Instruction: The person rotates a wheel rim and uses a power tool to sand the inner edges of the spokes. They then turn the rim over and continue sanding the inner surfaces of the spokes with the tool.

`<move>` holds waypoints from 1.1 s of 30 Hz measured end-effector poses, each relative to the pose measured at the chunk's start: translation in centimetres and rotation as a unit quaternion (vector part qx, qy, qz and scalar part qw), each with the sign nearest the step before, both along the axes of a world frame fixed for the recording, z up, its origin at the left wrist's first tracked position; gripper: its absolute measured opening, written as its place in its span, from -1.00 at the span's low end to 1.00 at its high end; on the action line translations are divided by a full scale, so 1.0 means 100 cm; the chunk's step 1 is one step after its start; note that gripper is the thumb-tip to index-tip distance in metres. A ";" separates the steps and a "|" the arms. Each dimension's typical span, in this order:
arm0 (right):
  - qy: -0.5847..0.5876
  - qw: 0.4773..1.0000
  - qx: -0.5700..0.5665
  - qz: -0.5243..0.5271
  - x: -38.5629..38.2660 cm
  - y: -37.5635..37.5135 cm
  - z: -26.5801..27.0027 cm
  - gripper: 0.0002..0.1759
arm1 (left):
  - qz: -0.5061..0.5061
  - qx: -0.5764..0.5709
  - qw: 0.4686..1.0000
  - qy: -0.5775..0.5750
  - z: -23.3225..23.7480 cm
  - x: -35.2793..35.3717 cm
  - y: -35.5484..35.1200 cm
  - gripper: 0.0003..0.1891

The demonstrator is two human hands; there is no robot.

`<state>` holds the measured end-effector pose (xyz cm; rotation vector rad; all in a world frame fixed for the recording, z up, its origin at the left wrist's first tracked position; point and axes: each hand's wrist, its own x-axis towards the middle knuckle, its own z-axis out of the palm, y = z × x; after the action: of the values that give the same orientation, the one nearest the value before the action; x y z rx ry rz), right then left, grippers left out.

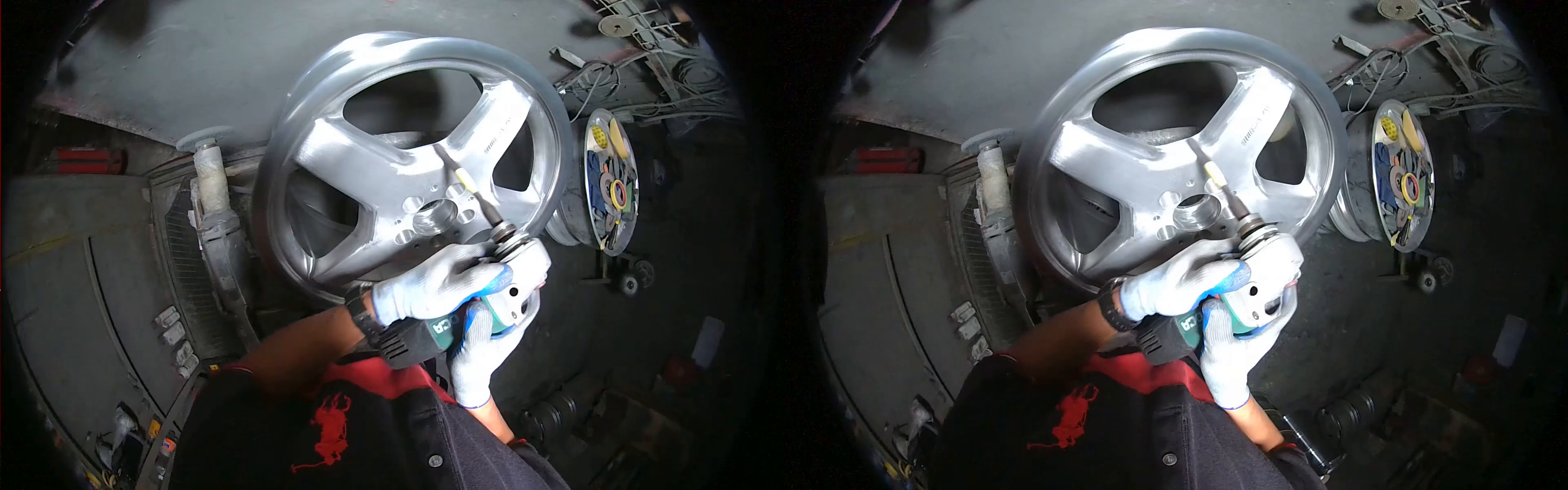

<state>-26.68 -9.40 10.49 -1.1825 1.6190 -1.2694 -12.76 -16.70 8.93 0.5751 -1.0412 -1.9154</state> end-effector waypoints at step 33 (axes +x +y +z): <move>-0.006 0.999 0.027 0.022 0.023 0.003 0.010 0.13 | 0.076 -0.010 0.997 0.006 -0.009 0.009 0.020 -0.61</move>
<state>-24.41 -9.06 11.49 -1.1692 1.6011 -1.1945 -11.83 -14.75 8.02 0.6139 -0.9793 -1.7718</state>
